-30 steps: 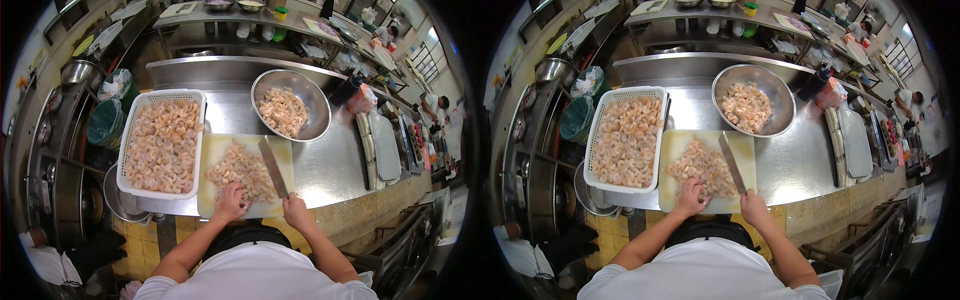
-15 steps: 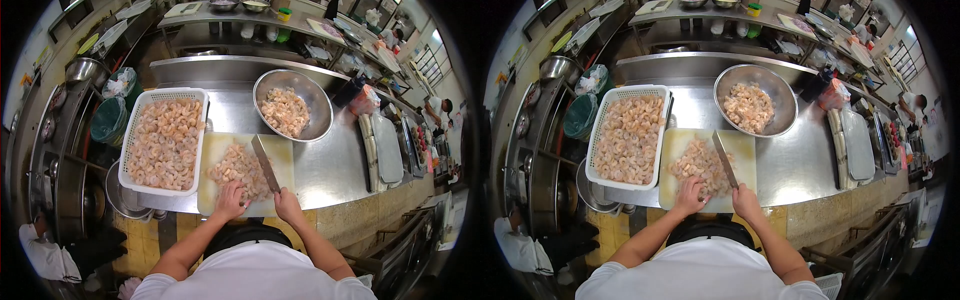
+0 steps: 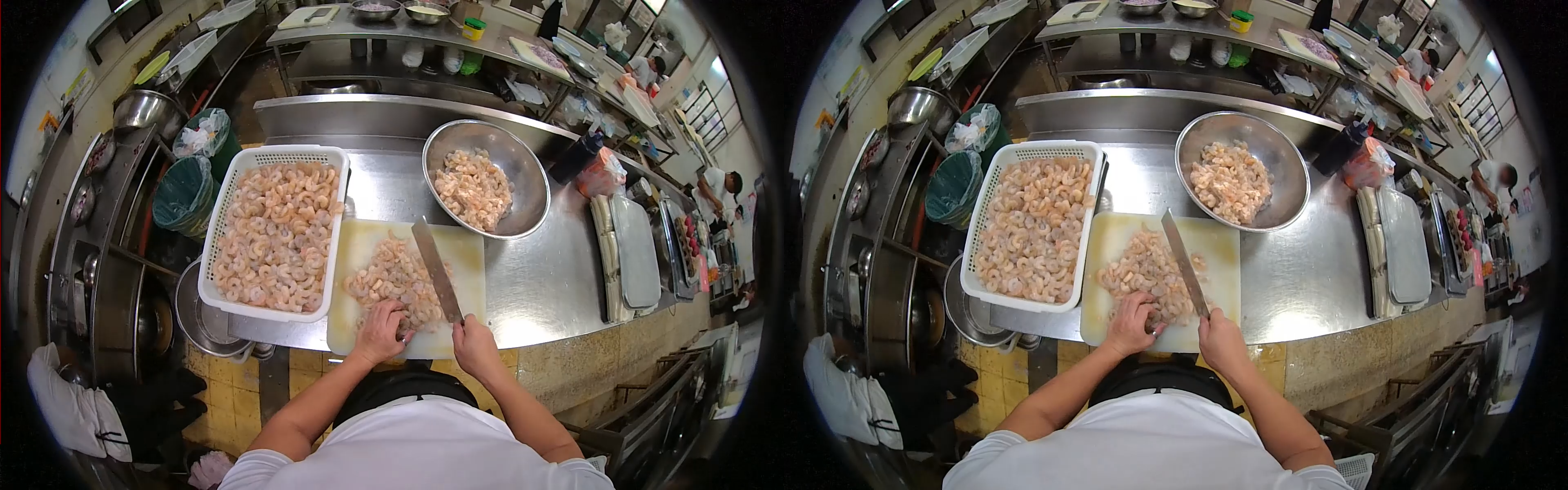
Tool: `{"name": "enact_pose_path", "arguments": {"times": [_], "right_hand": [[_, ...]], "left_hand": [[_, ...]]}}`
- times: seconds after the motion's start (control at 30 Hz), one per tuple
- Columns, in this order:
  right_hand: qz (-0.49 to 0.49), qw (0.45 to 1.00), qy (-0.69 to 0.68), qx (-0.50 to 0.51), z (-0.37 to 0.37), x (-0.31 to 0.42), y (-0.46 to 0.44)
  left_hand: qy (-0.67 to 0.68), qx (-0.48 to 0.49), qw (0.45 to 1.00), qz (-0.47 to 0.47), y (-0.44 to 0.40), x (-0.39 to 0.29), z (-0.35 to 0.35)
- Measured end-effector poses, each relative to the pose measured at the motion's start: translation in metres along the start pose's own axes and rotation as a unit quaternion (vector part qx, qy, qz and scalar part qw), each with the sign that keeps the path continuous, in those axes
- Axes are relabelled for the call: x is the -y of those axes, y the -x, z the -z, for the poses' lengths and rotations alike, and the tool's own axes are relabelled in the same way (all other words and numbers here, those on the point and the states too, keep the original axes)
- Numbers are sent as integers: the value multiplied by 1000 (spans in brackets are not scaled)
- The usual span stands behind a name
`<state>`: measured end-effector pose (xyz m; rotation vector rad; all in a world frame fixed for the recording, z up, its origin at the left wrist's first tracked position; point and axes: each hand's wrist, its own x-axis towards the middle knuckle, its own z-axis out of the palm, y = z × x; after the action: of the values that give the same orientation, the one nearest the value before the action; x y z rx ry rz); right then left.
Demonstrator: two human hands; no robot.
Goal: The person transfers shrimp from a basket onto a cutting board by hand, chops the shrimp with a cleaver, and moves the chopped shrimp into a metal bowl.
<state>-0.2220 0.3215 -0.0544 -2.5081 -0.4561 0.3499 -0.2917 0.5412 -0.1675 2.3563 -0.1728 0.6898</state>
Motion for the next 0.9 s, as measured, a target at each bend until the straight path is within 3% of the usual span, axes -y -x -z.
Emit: {"name": "enact_pose_path", "arguments": {"times": [0.17,0.4,0.47,0.9], "right_hand": [[-2,1000,5,-5,-29,-23,-7],[-54,998,9,-21,7,-8,13],[-42,999,17,-13,-18,-31,8],[16,1000,17,-2,1,-2,-20]], "left_hand": [[-3,-11,1000,-8,-2,-2,0],[4,-1,1000,-4,3,3,-1],[-1,4,1000,-11,5,3,0],[-5,-2,1000,-20,4,3,1]]}}
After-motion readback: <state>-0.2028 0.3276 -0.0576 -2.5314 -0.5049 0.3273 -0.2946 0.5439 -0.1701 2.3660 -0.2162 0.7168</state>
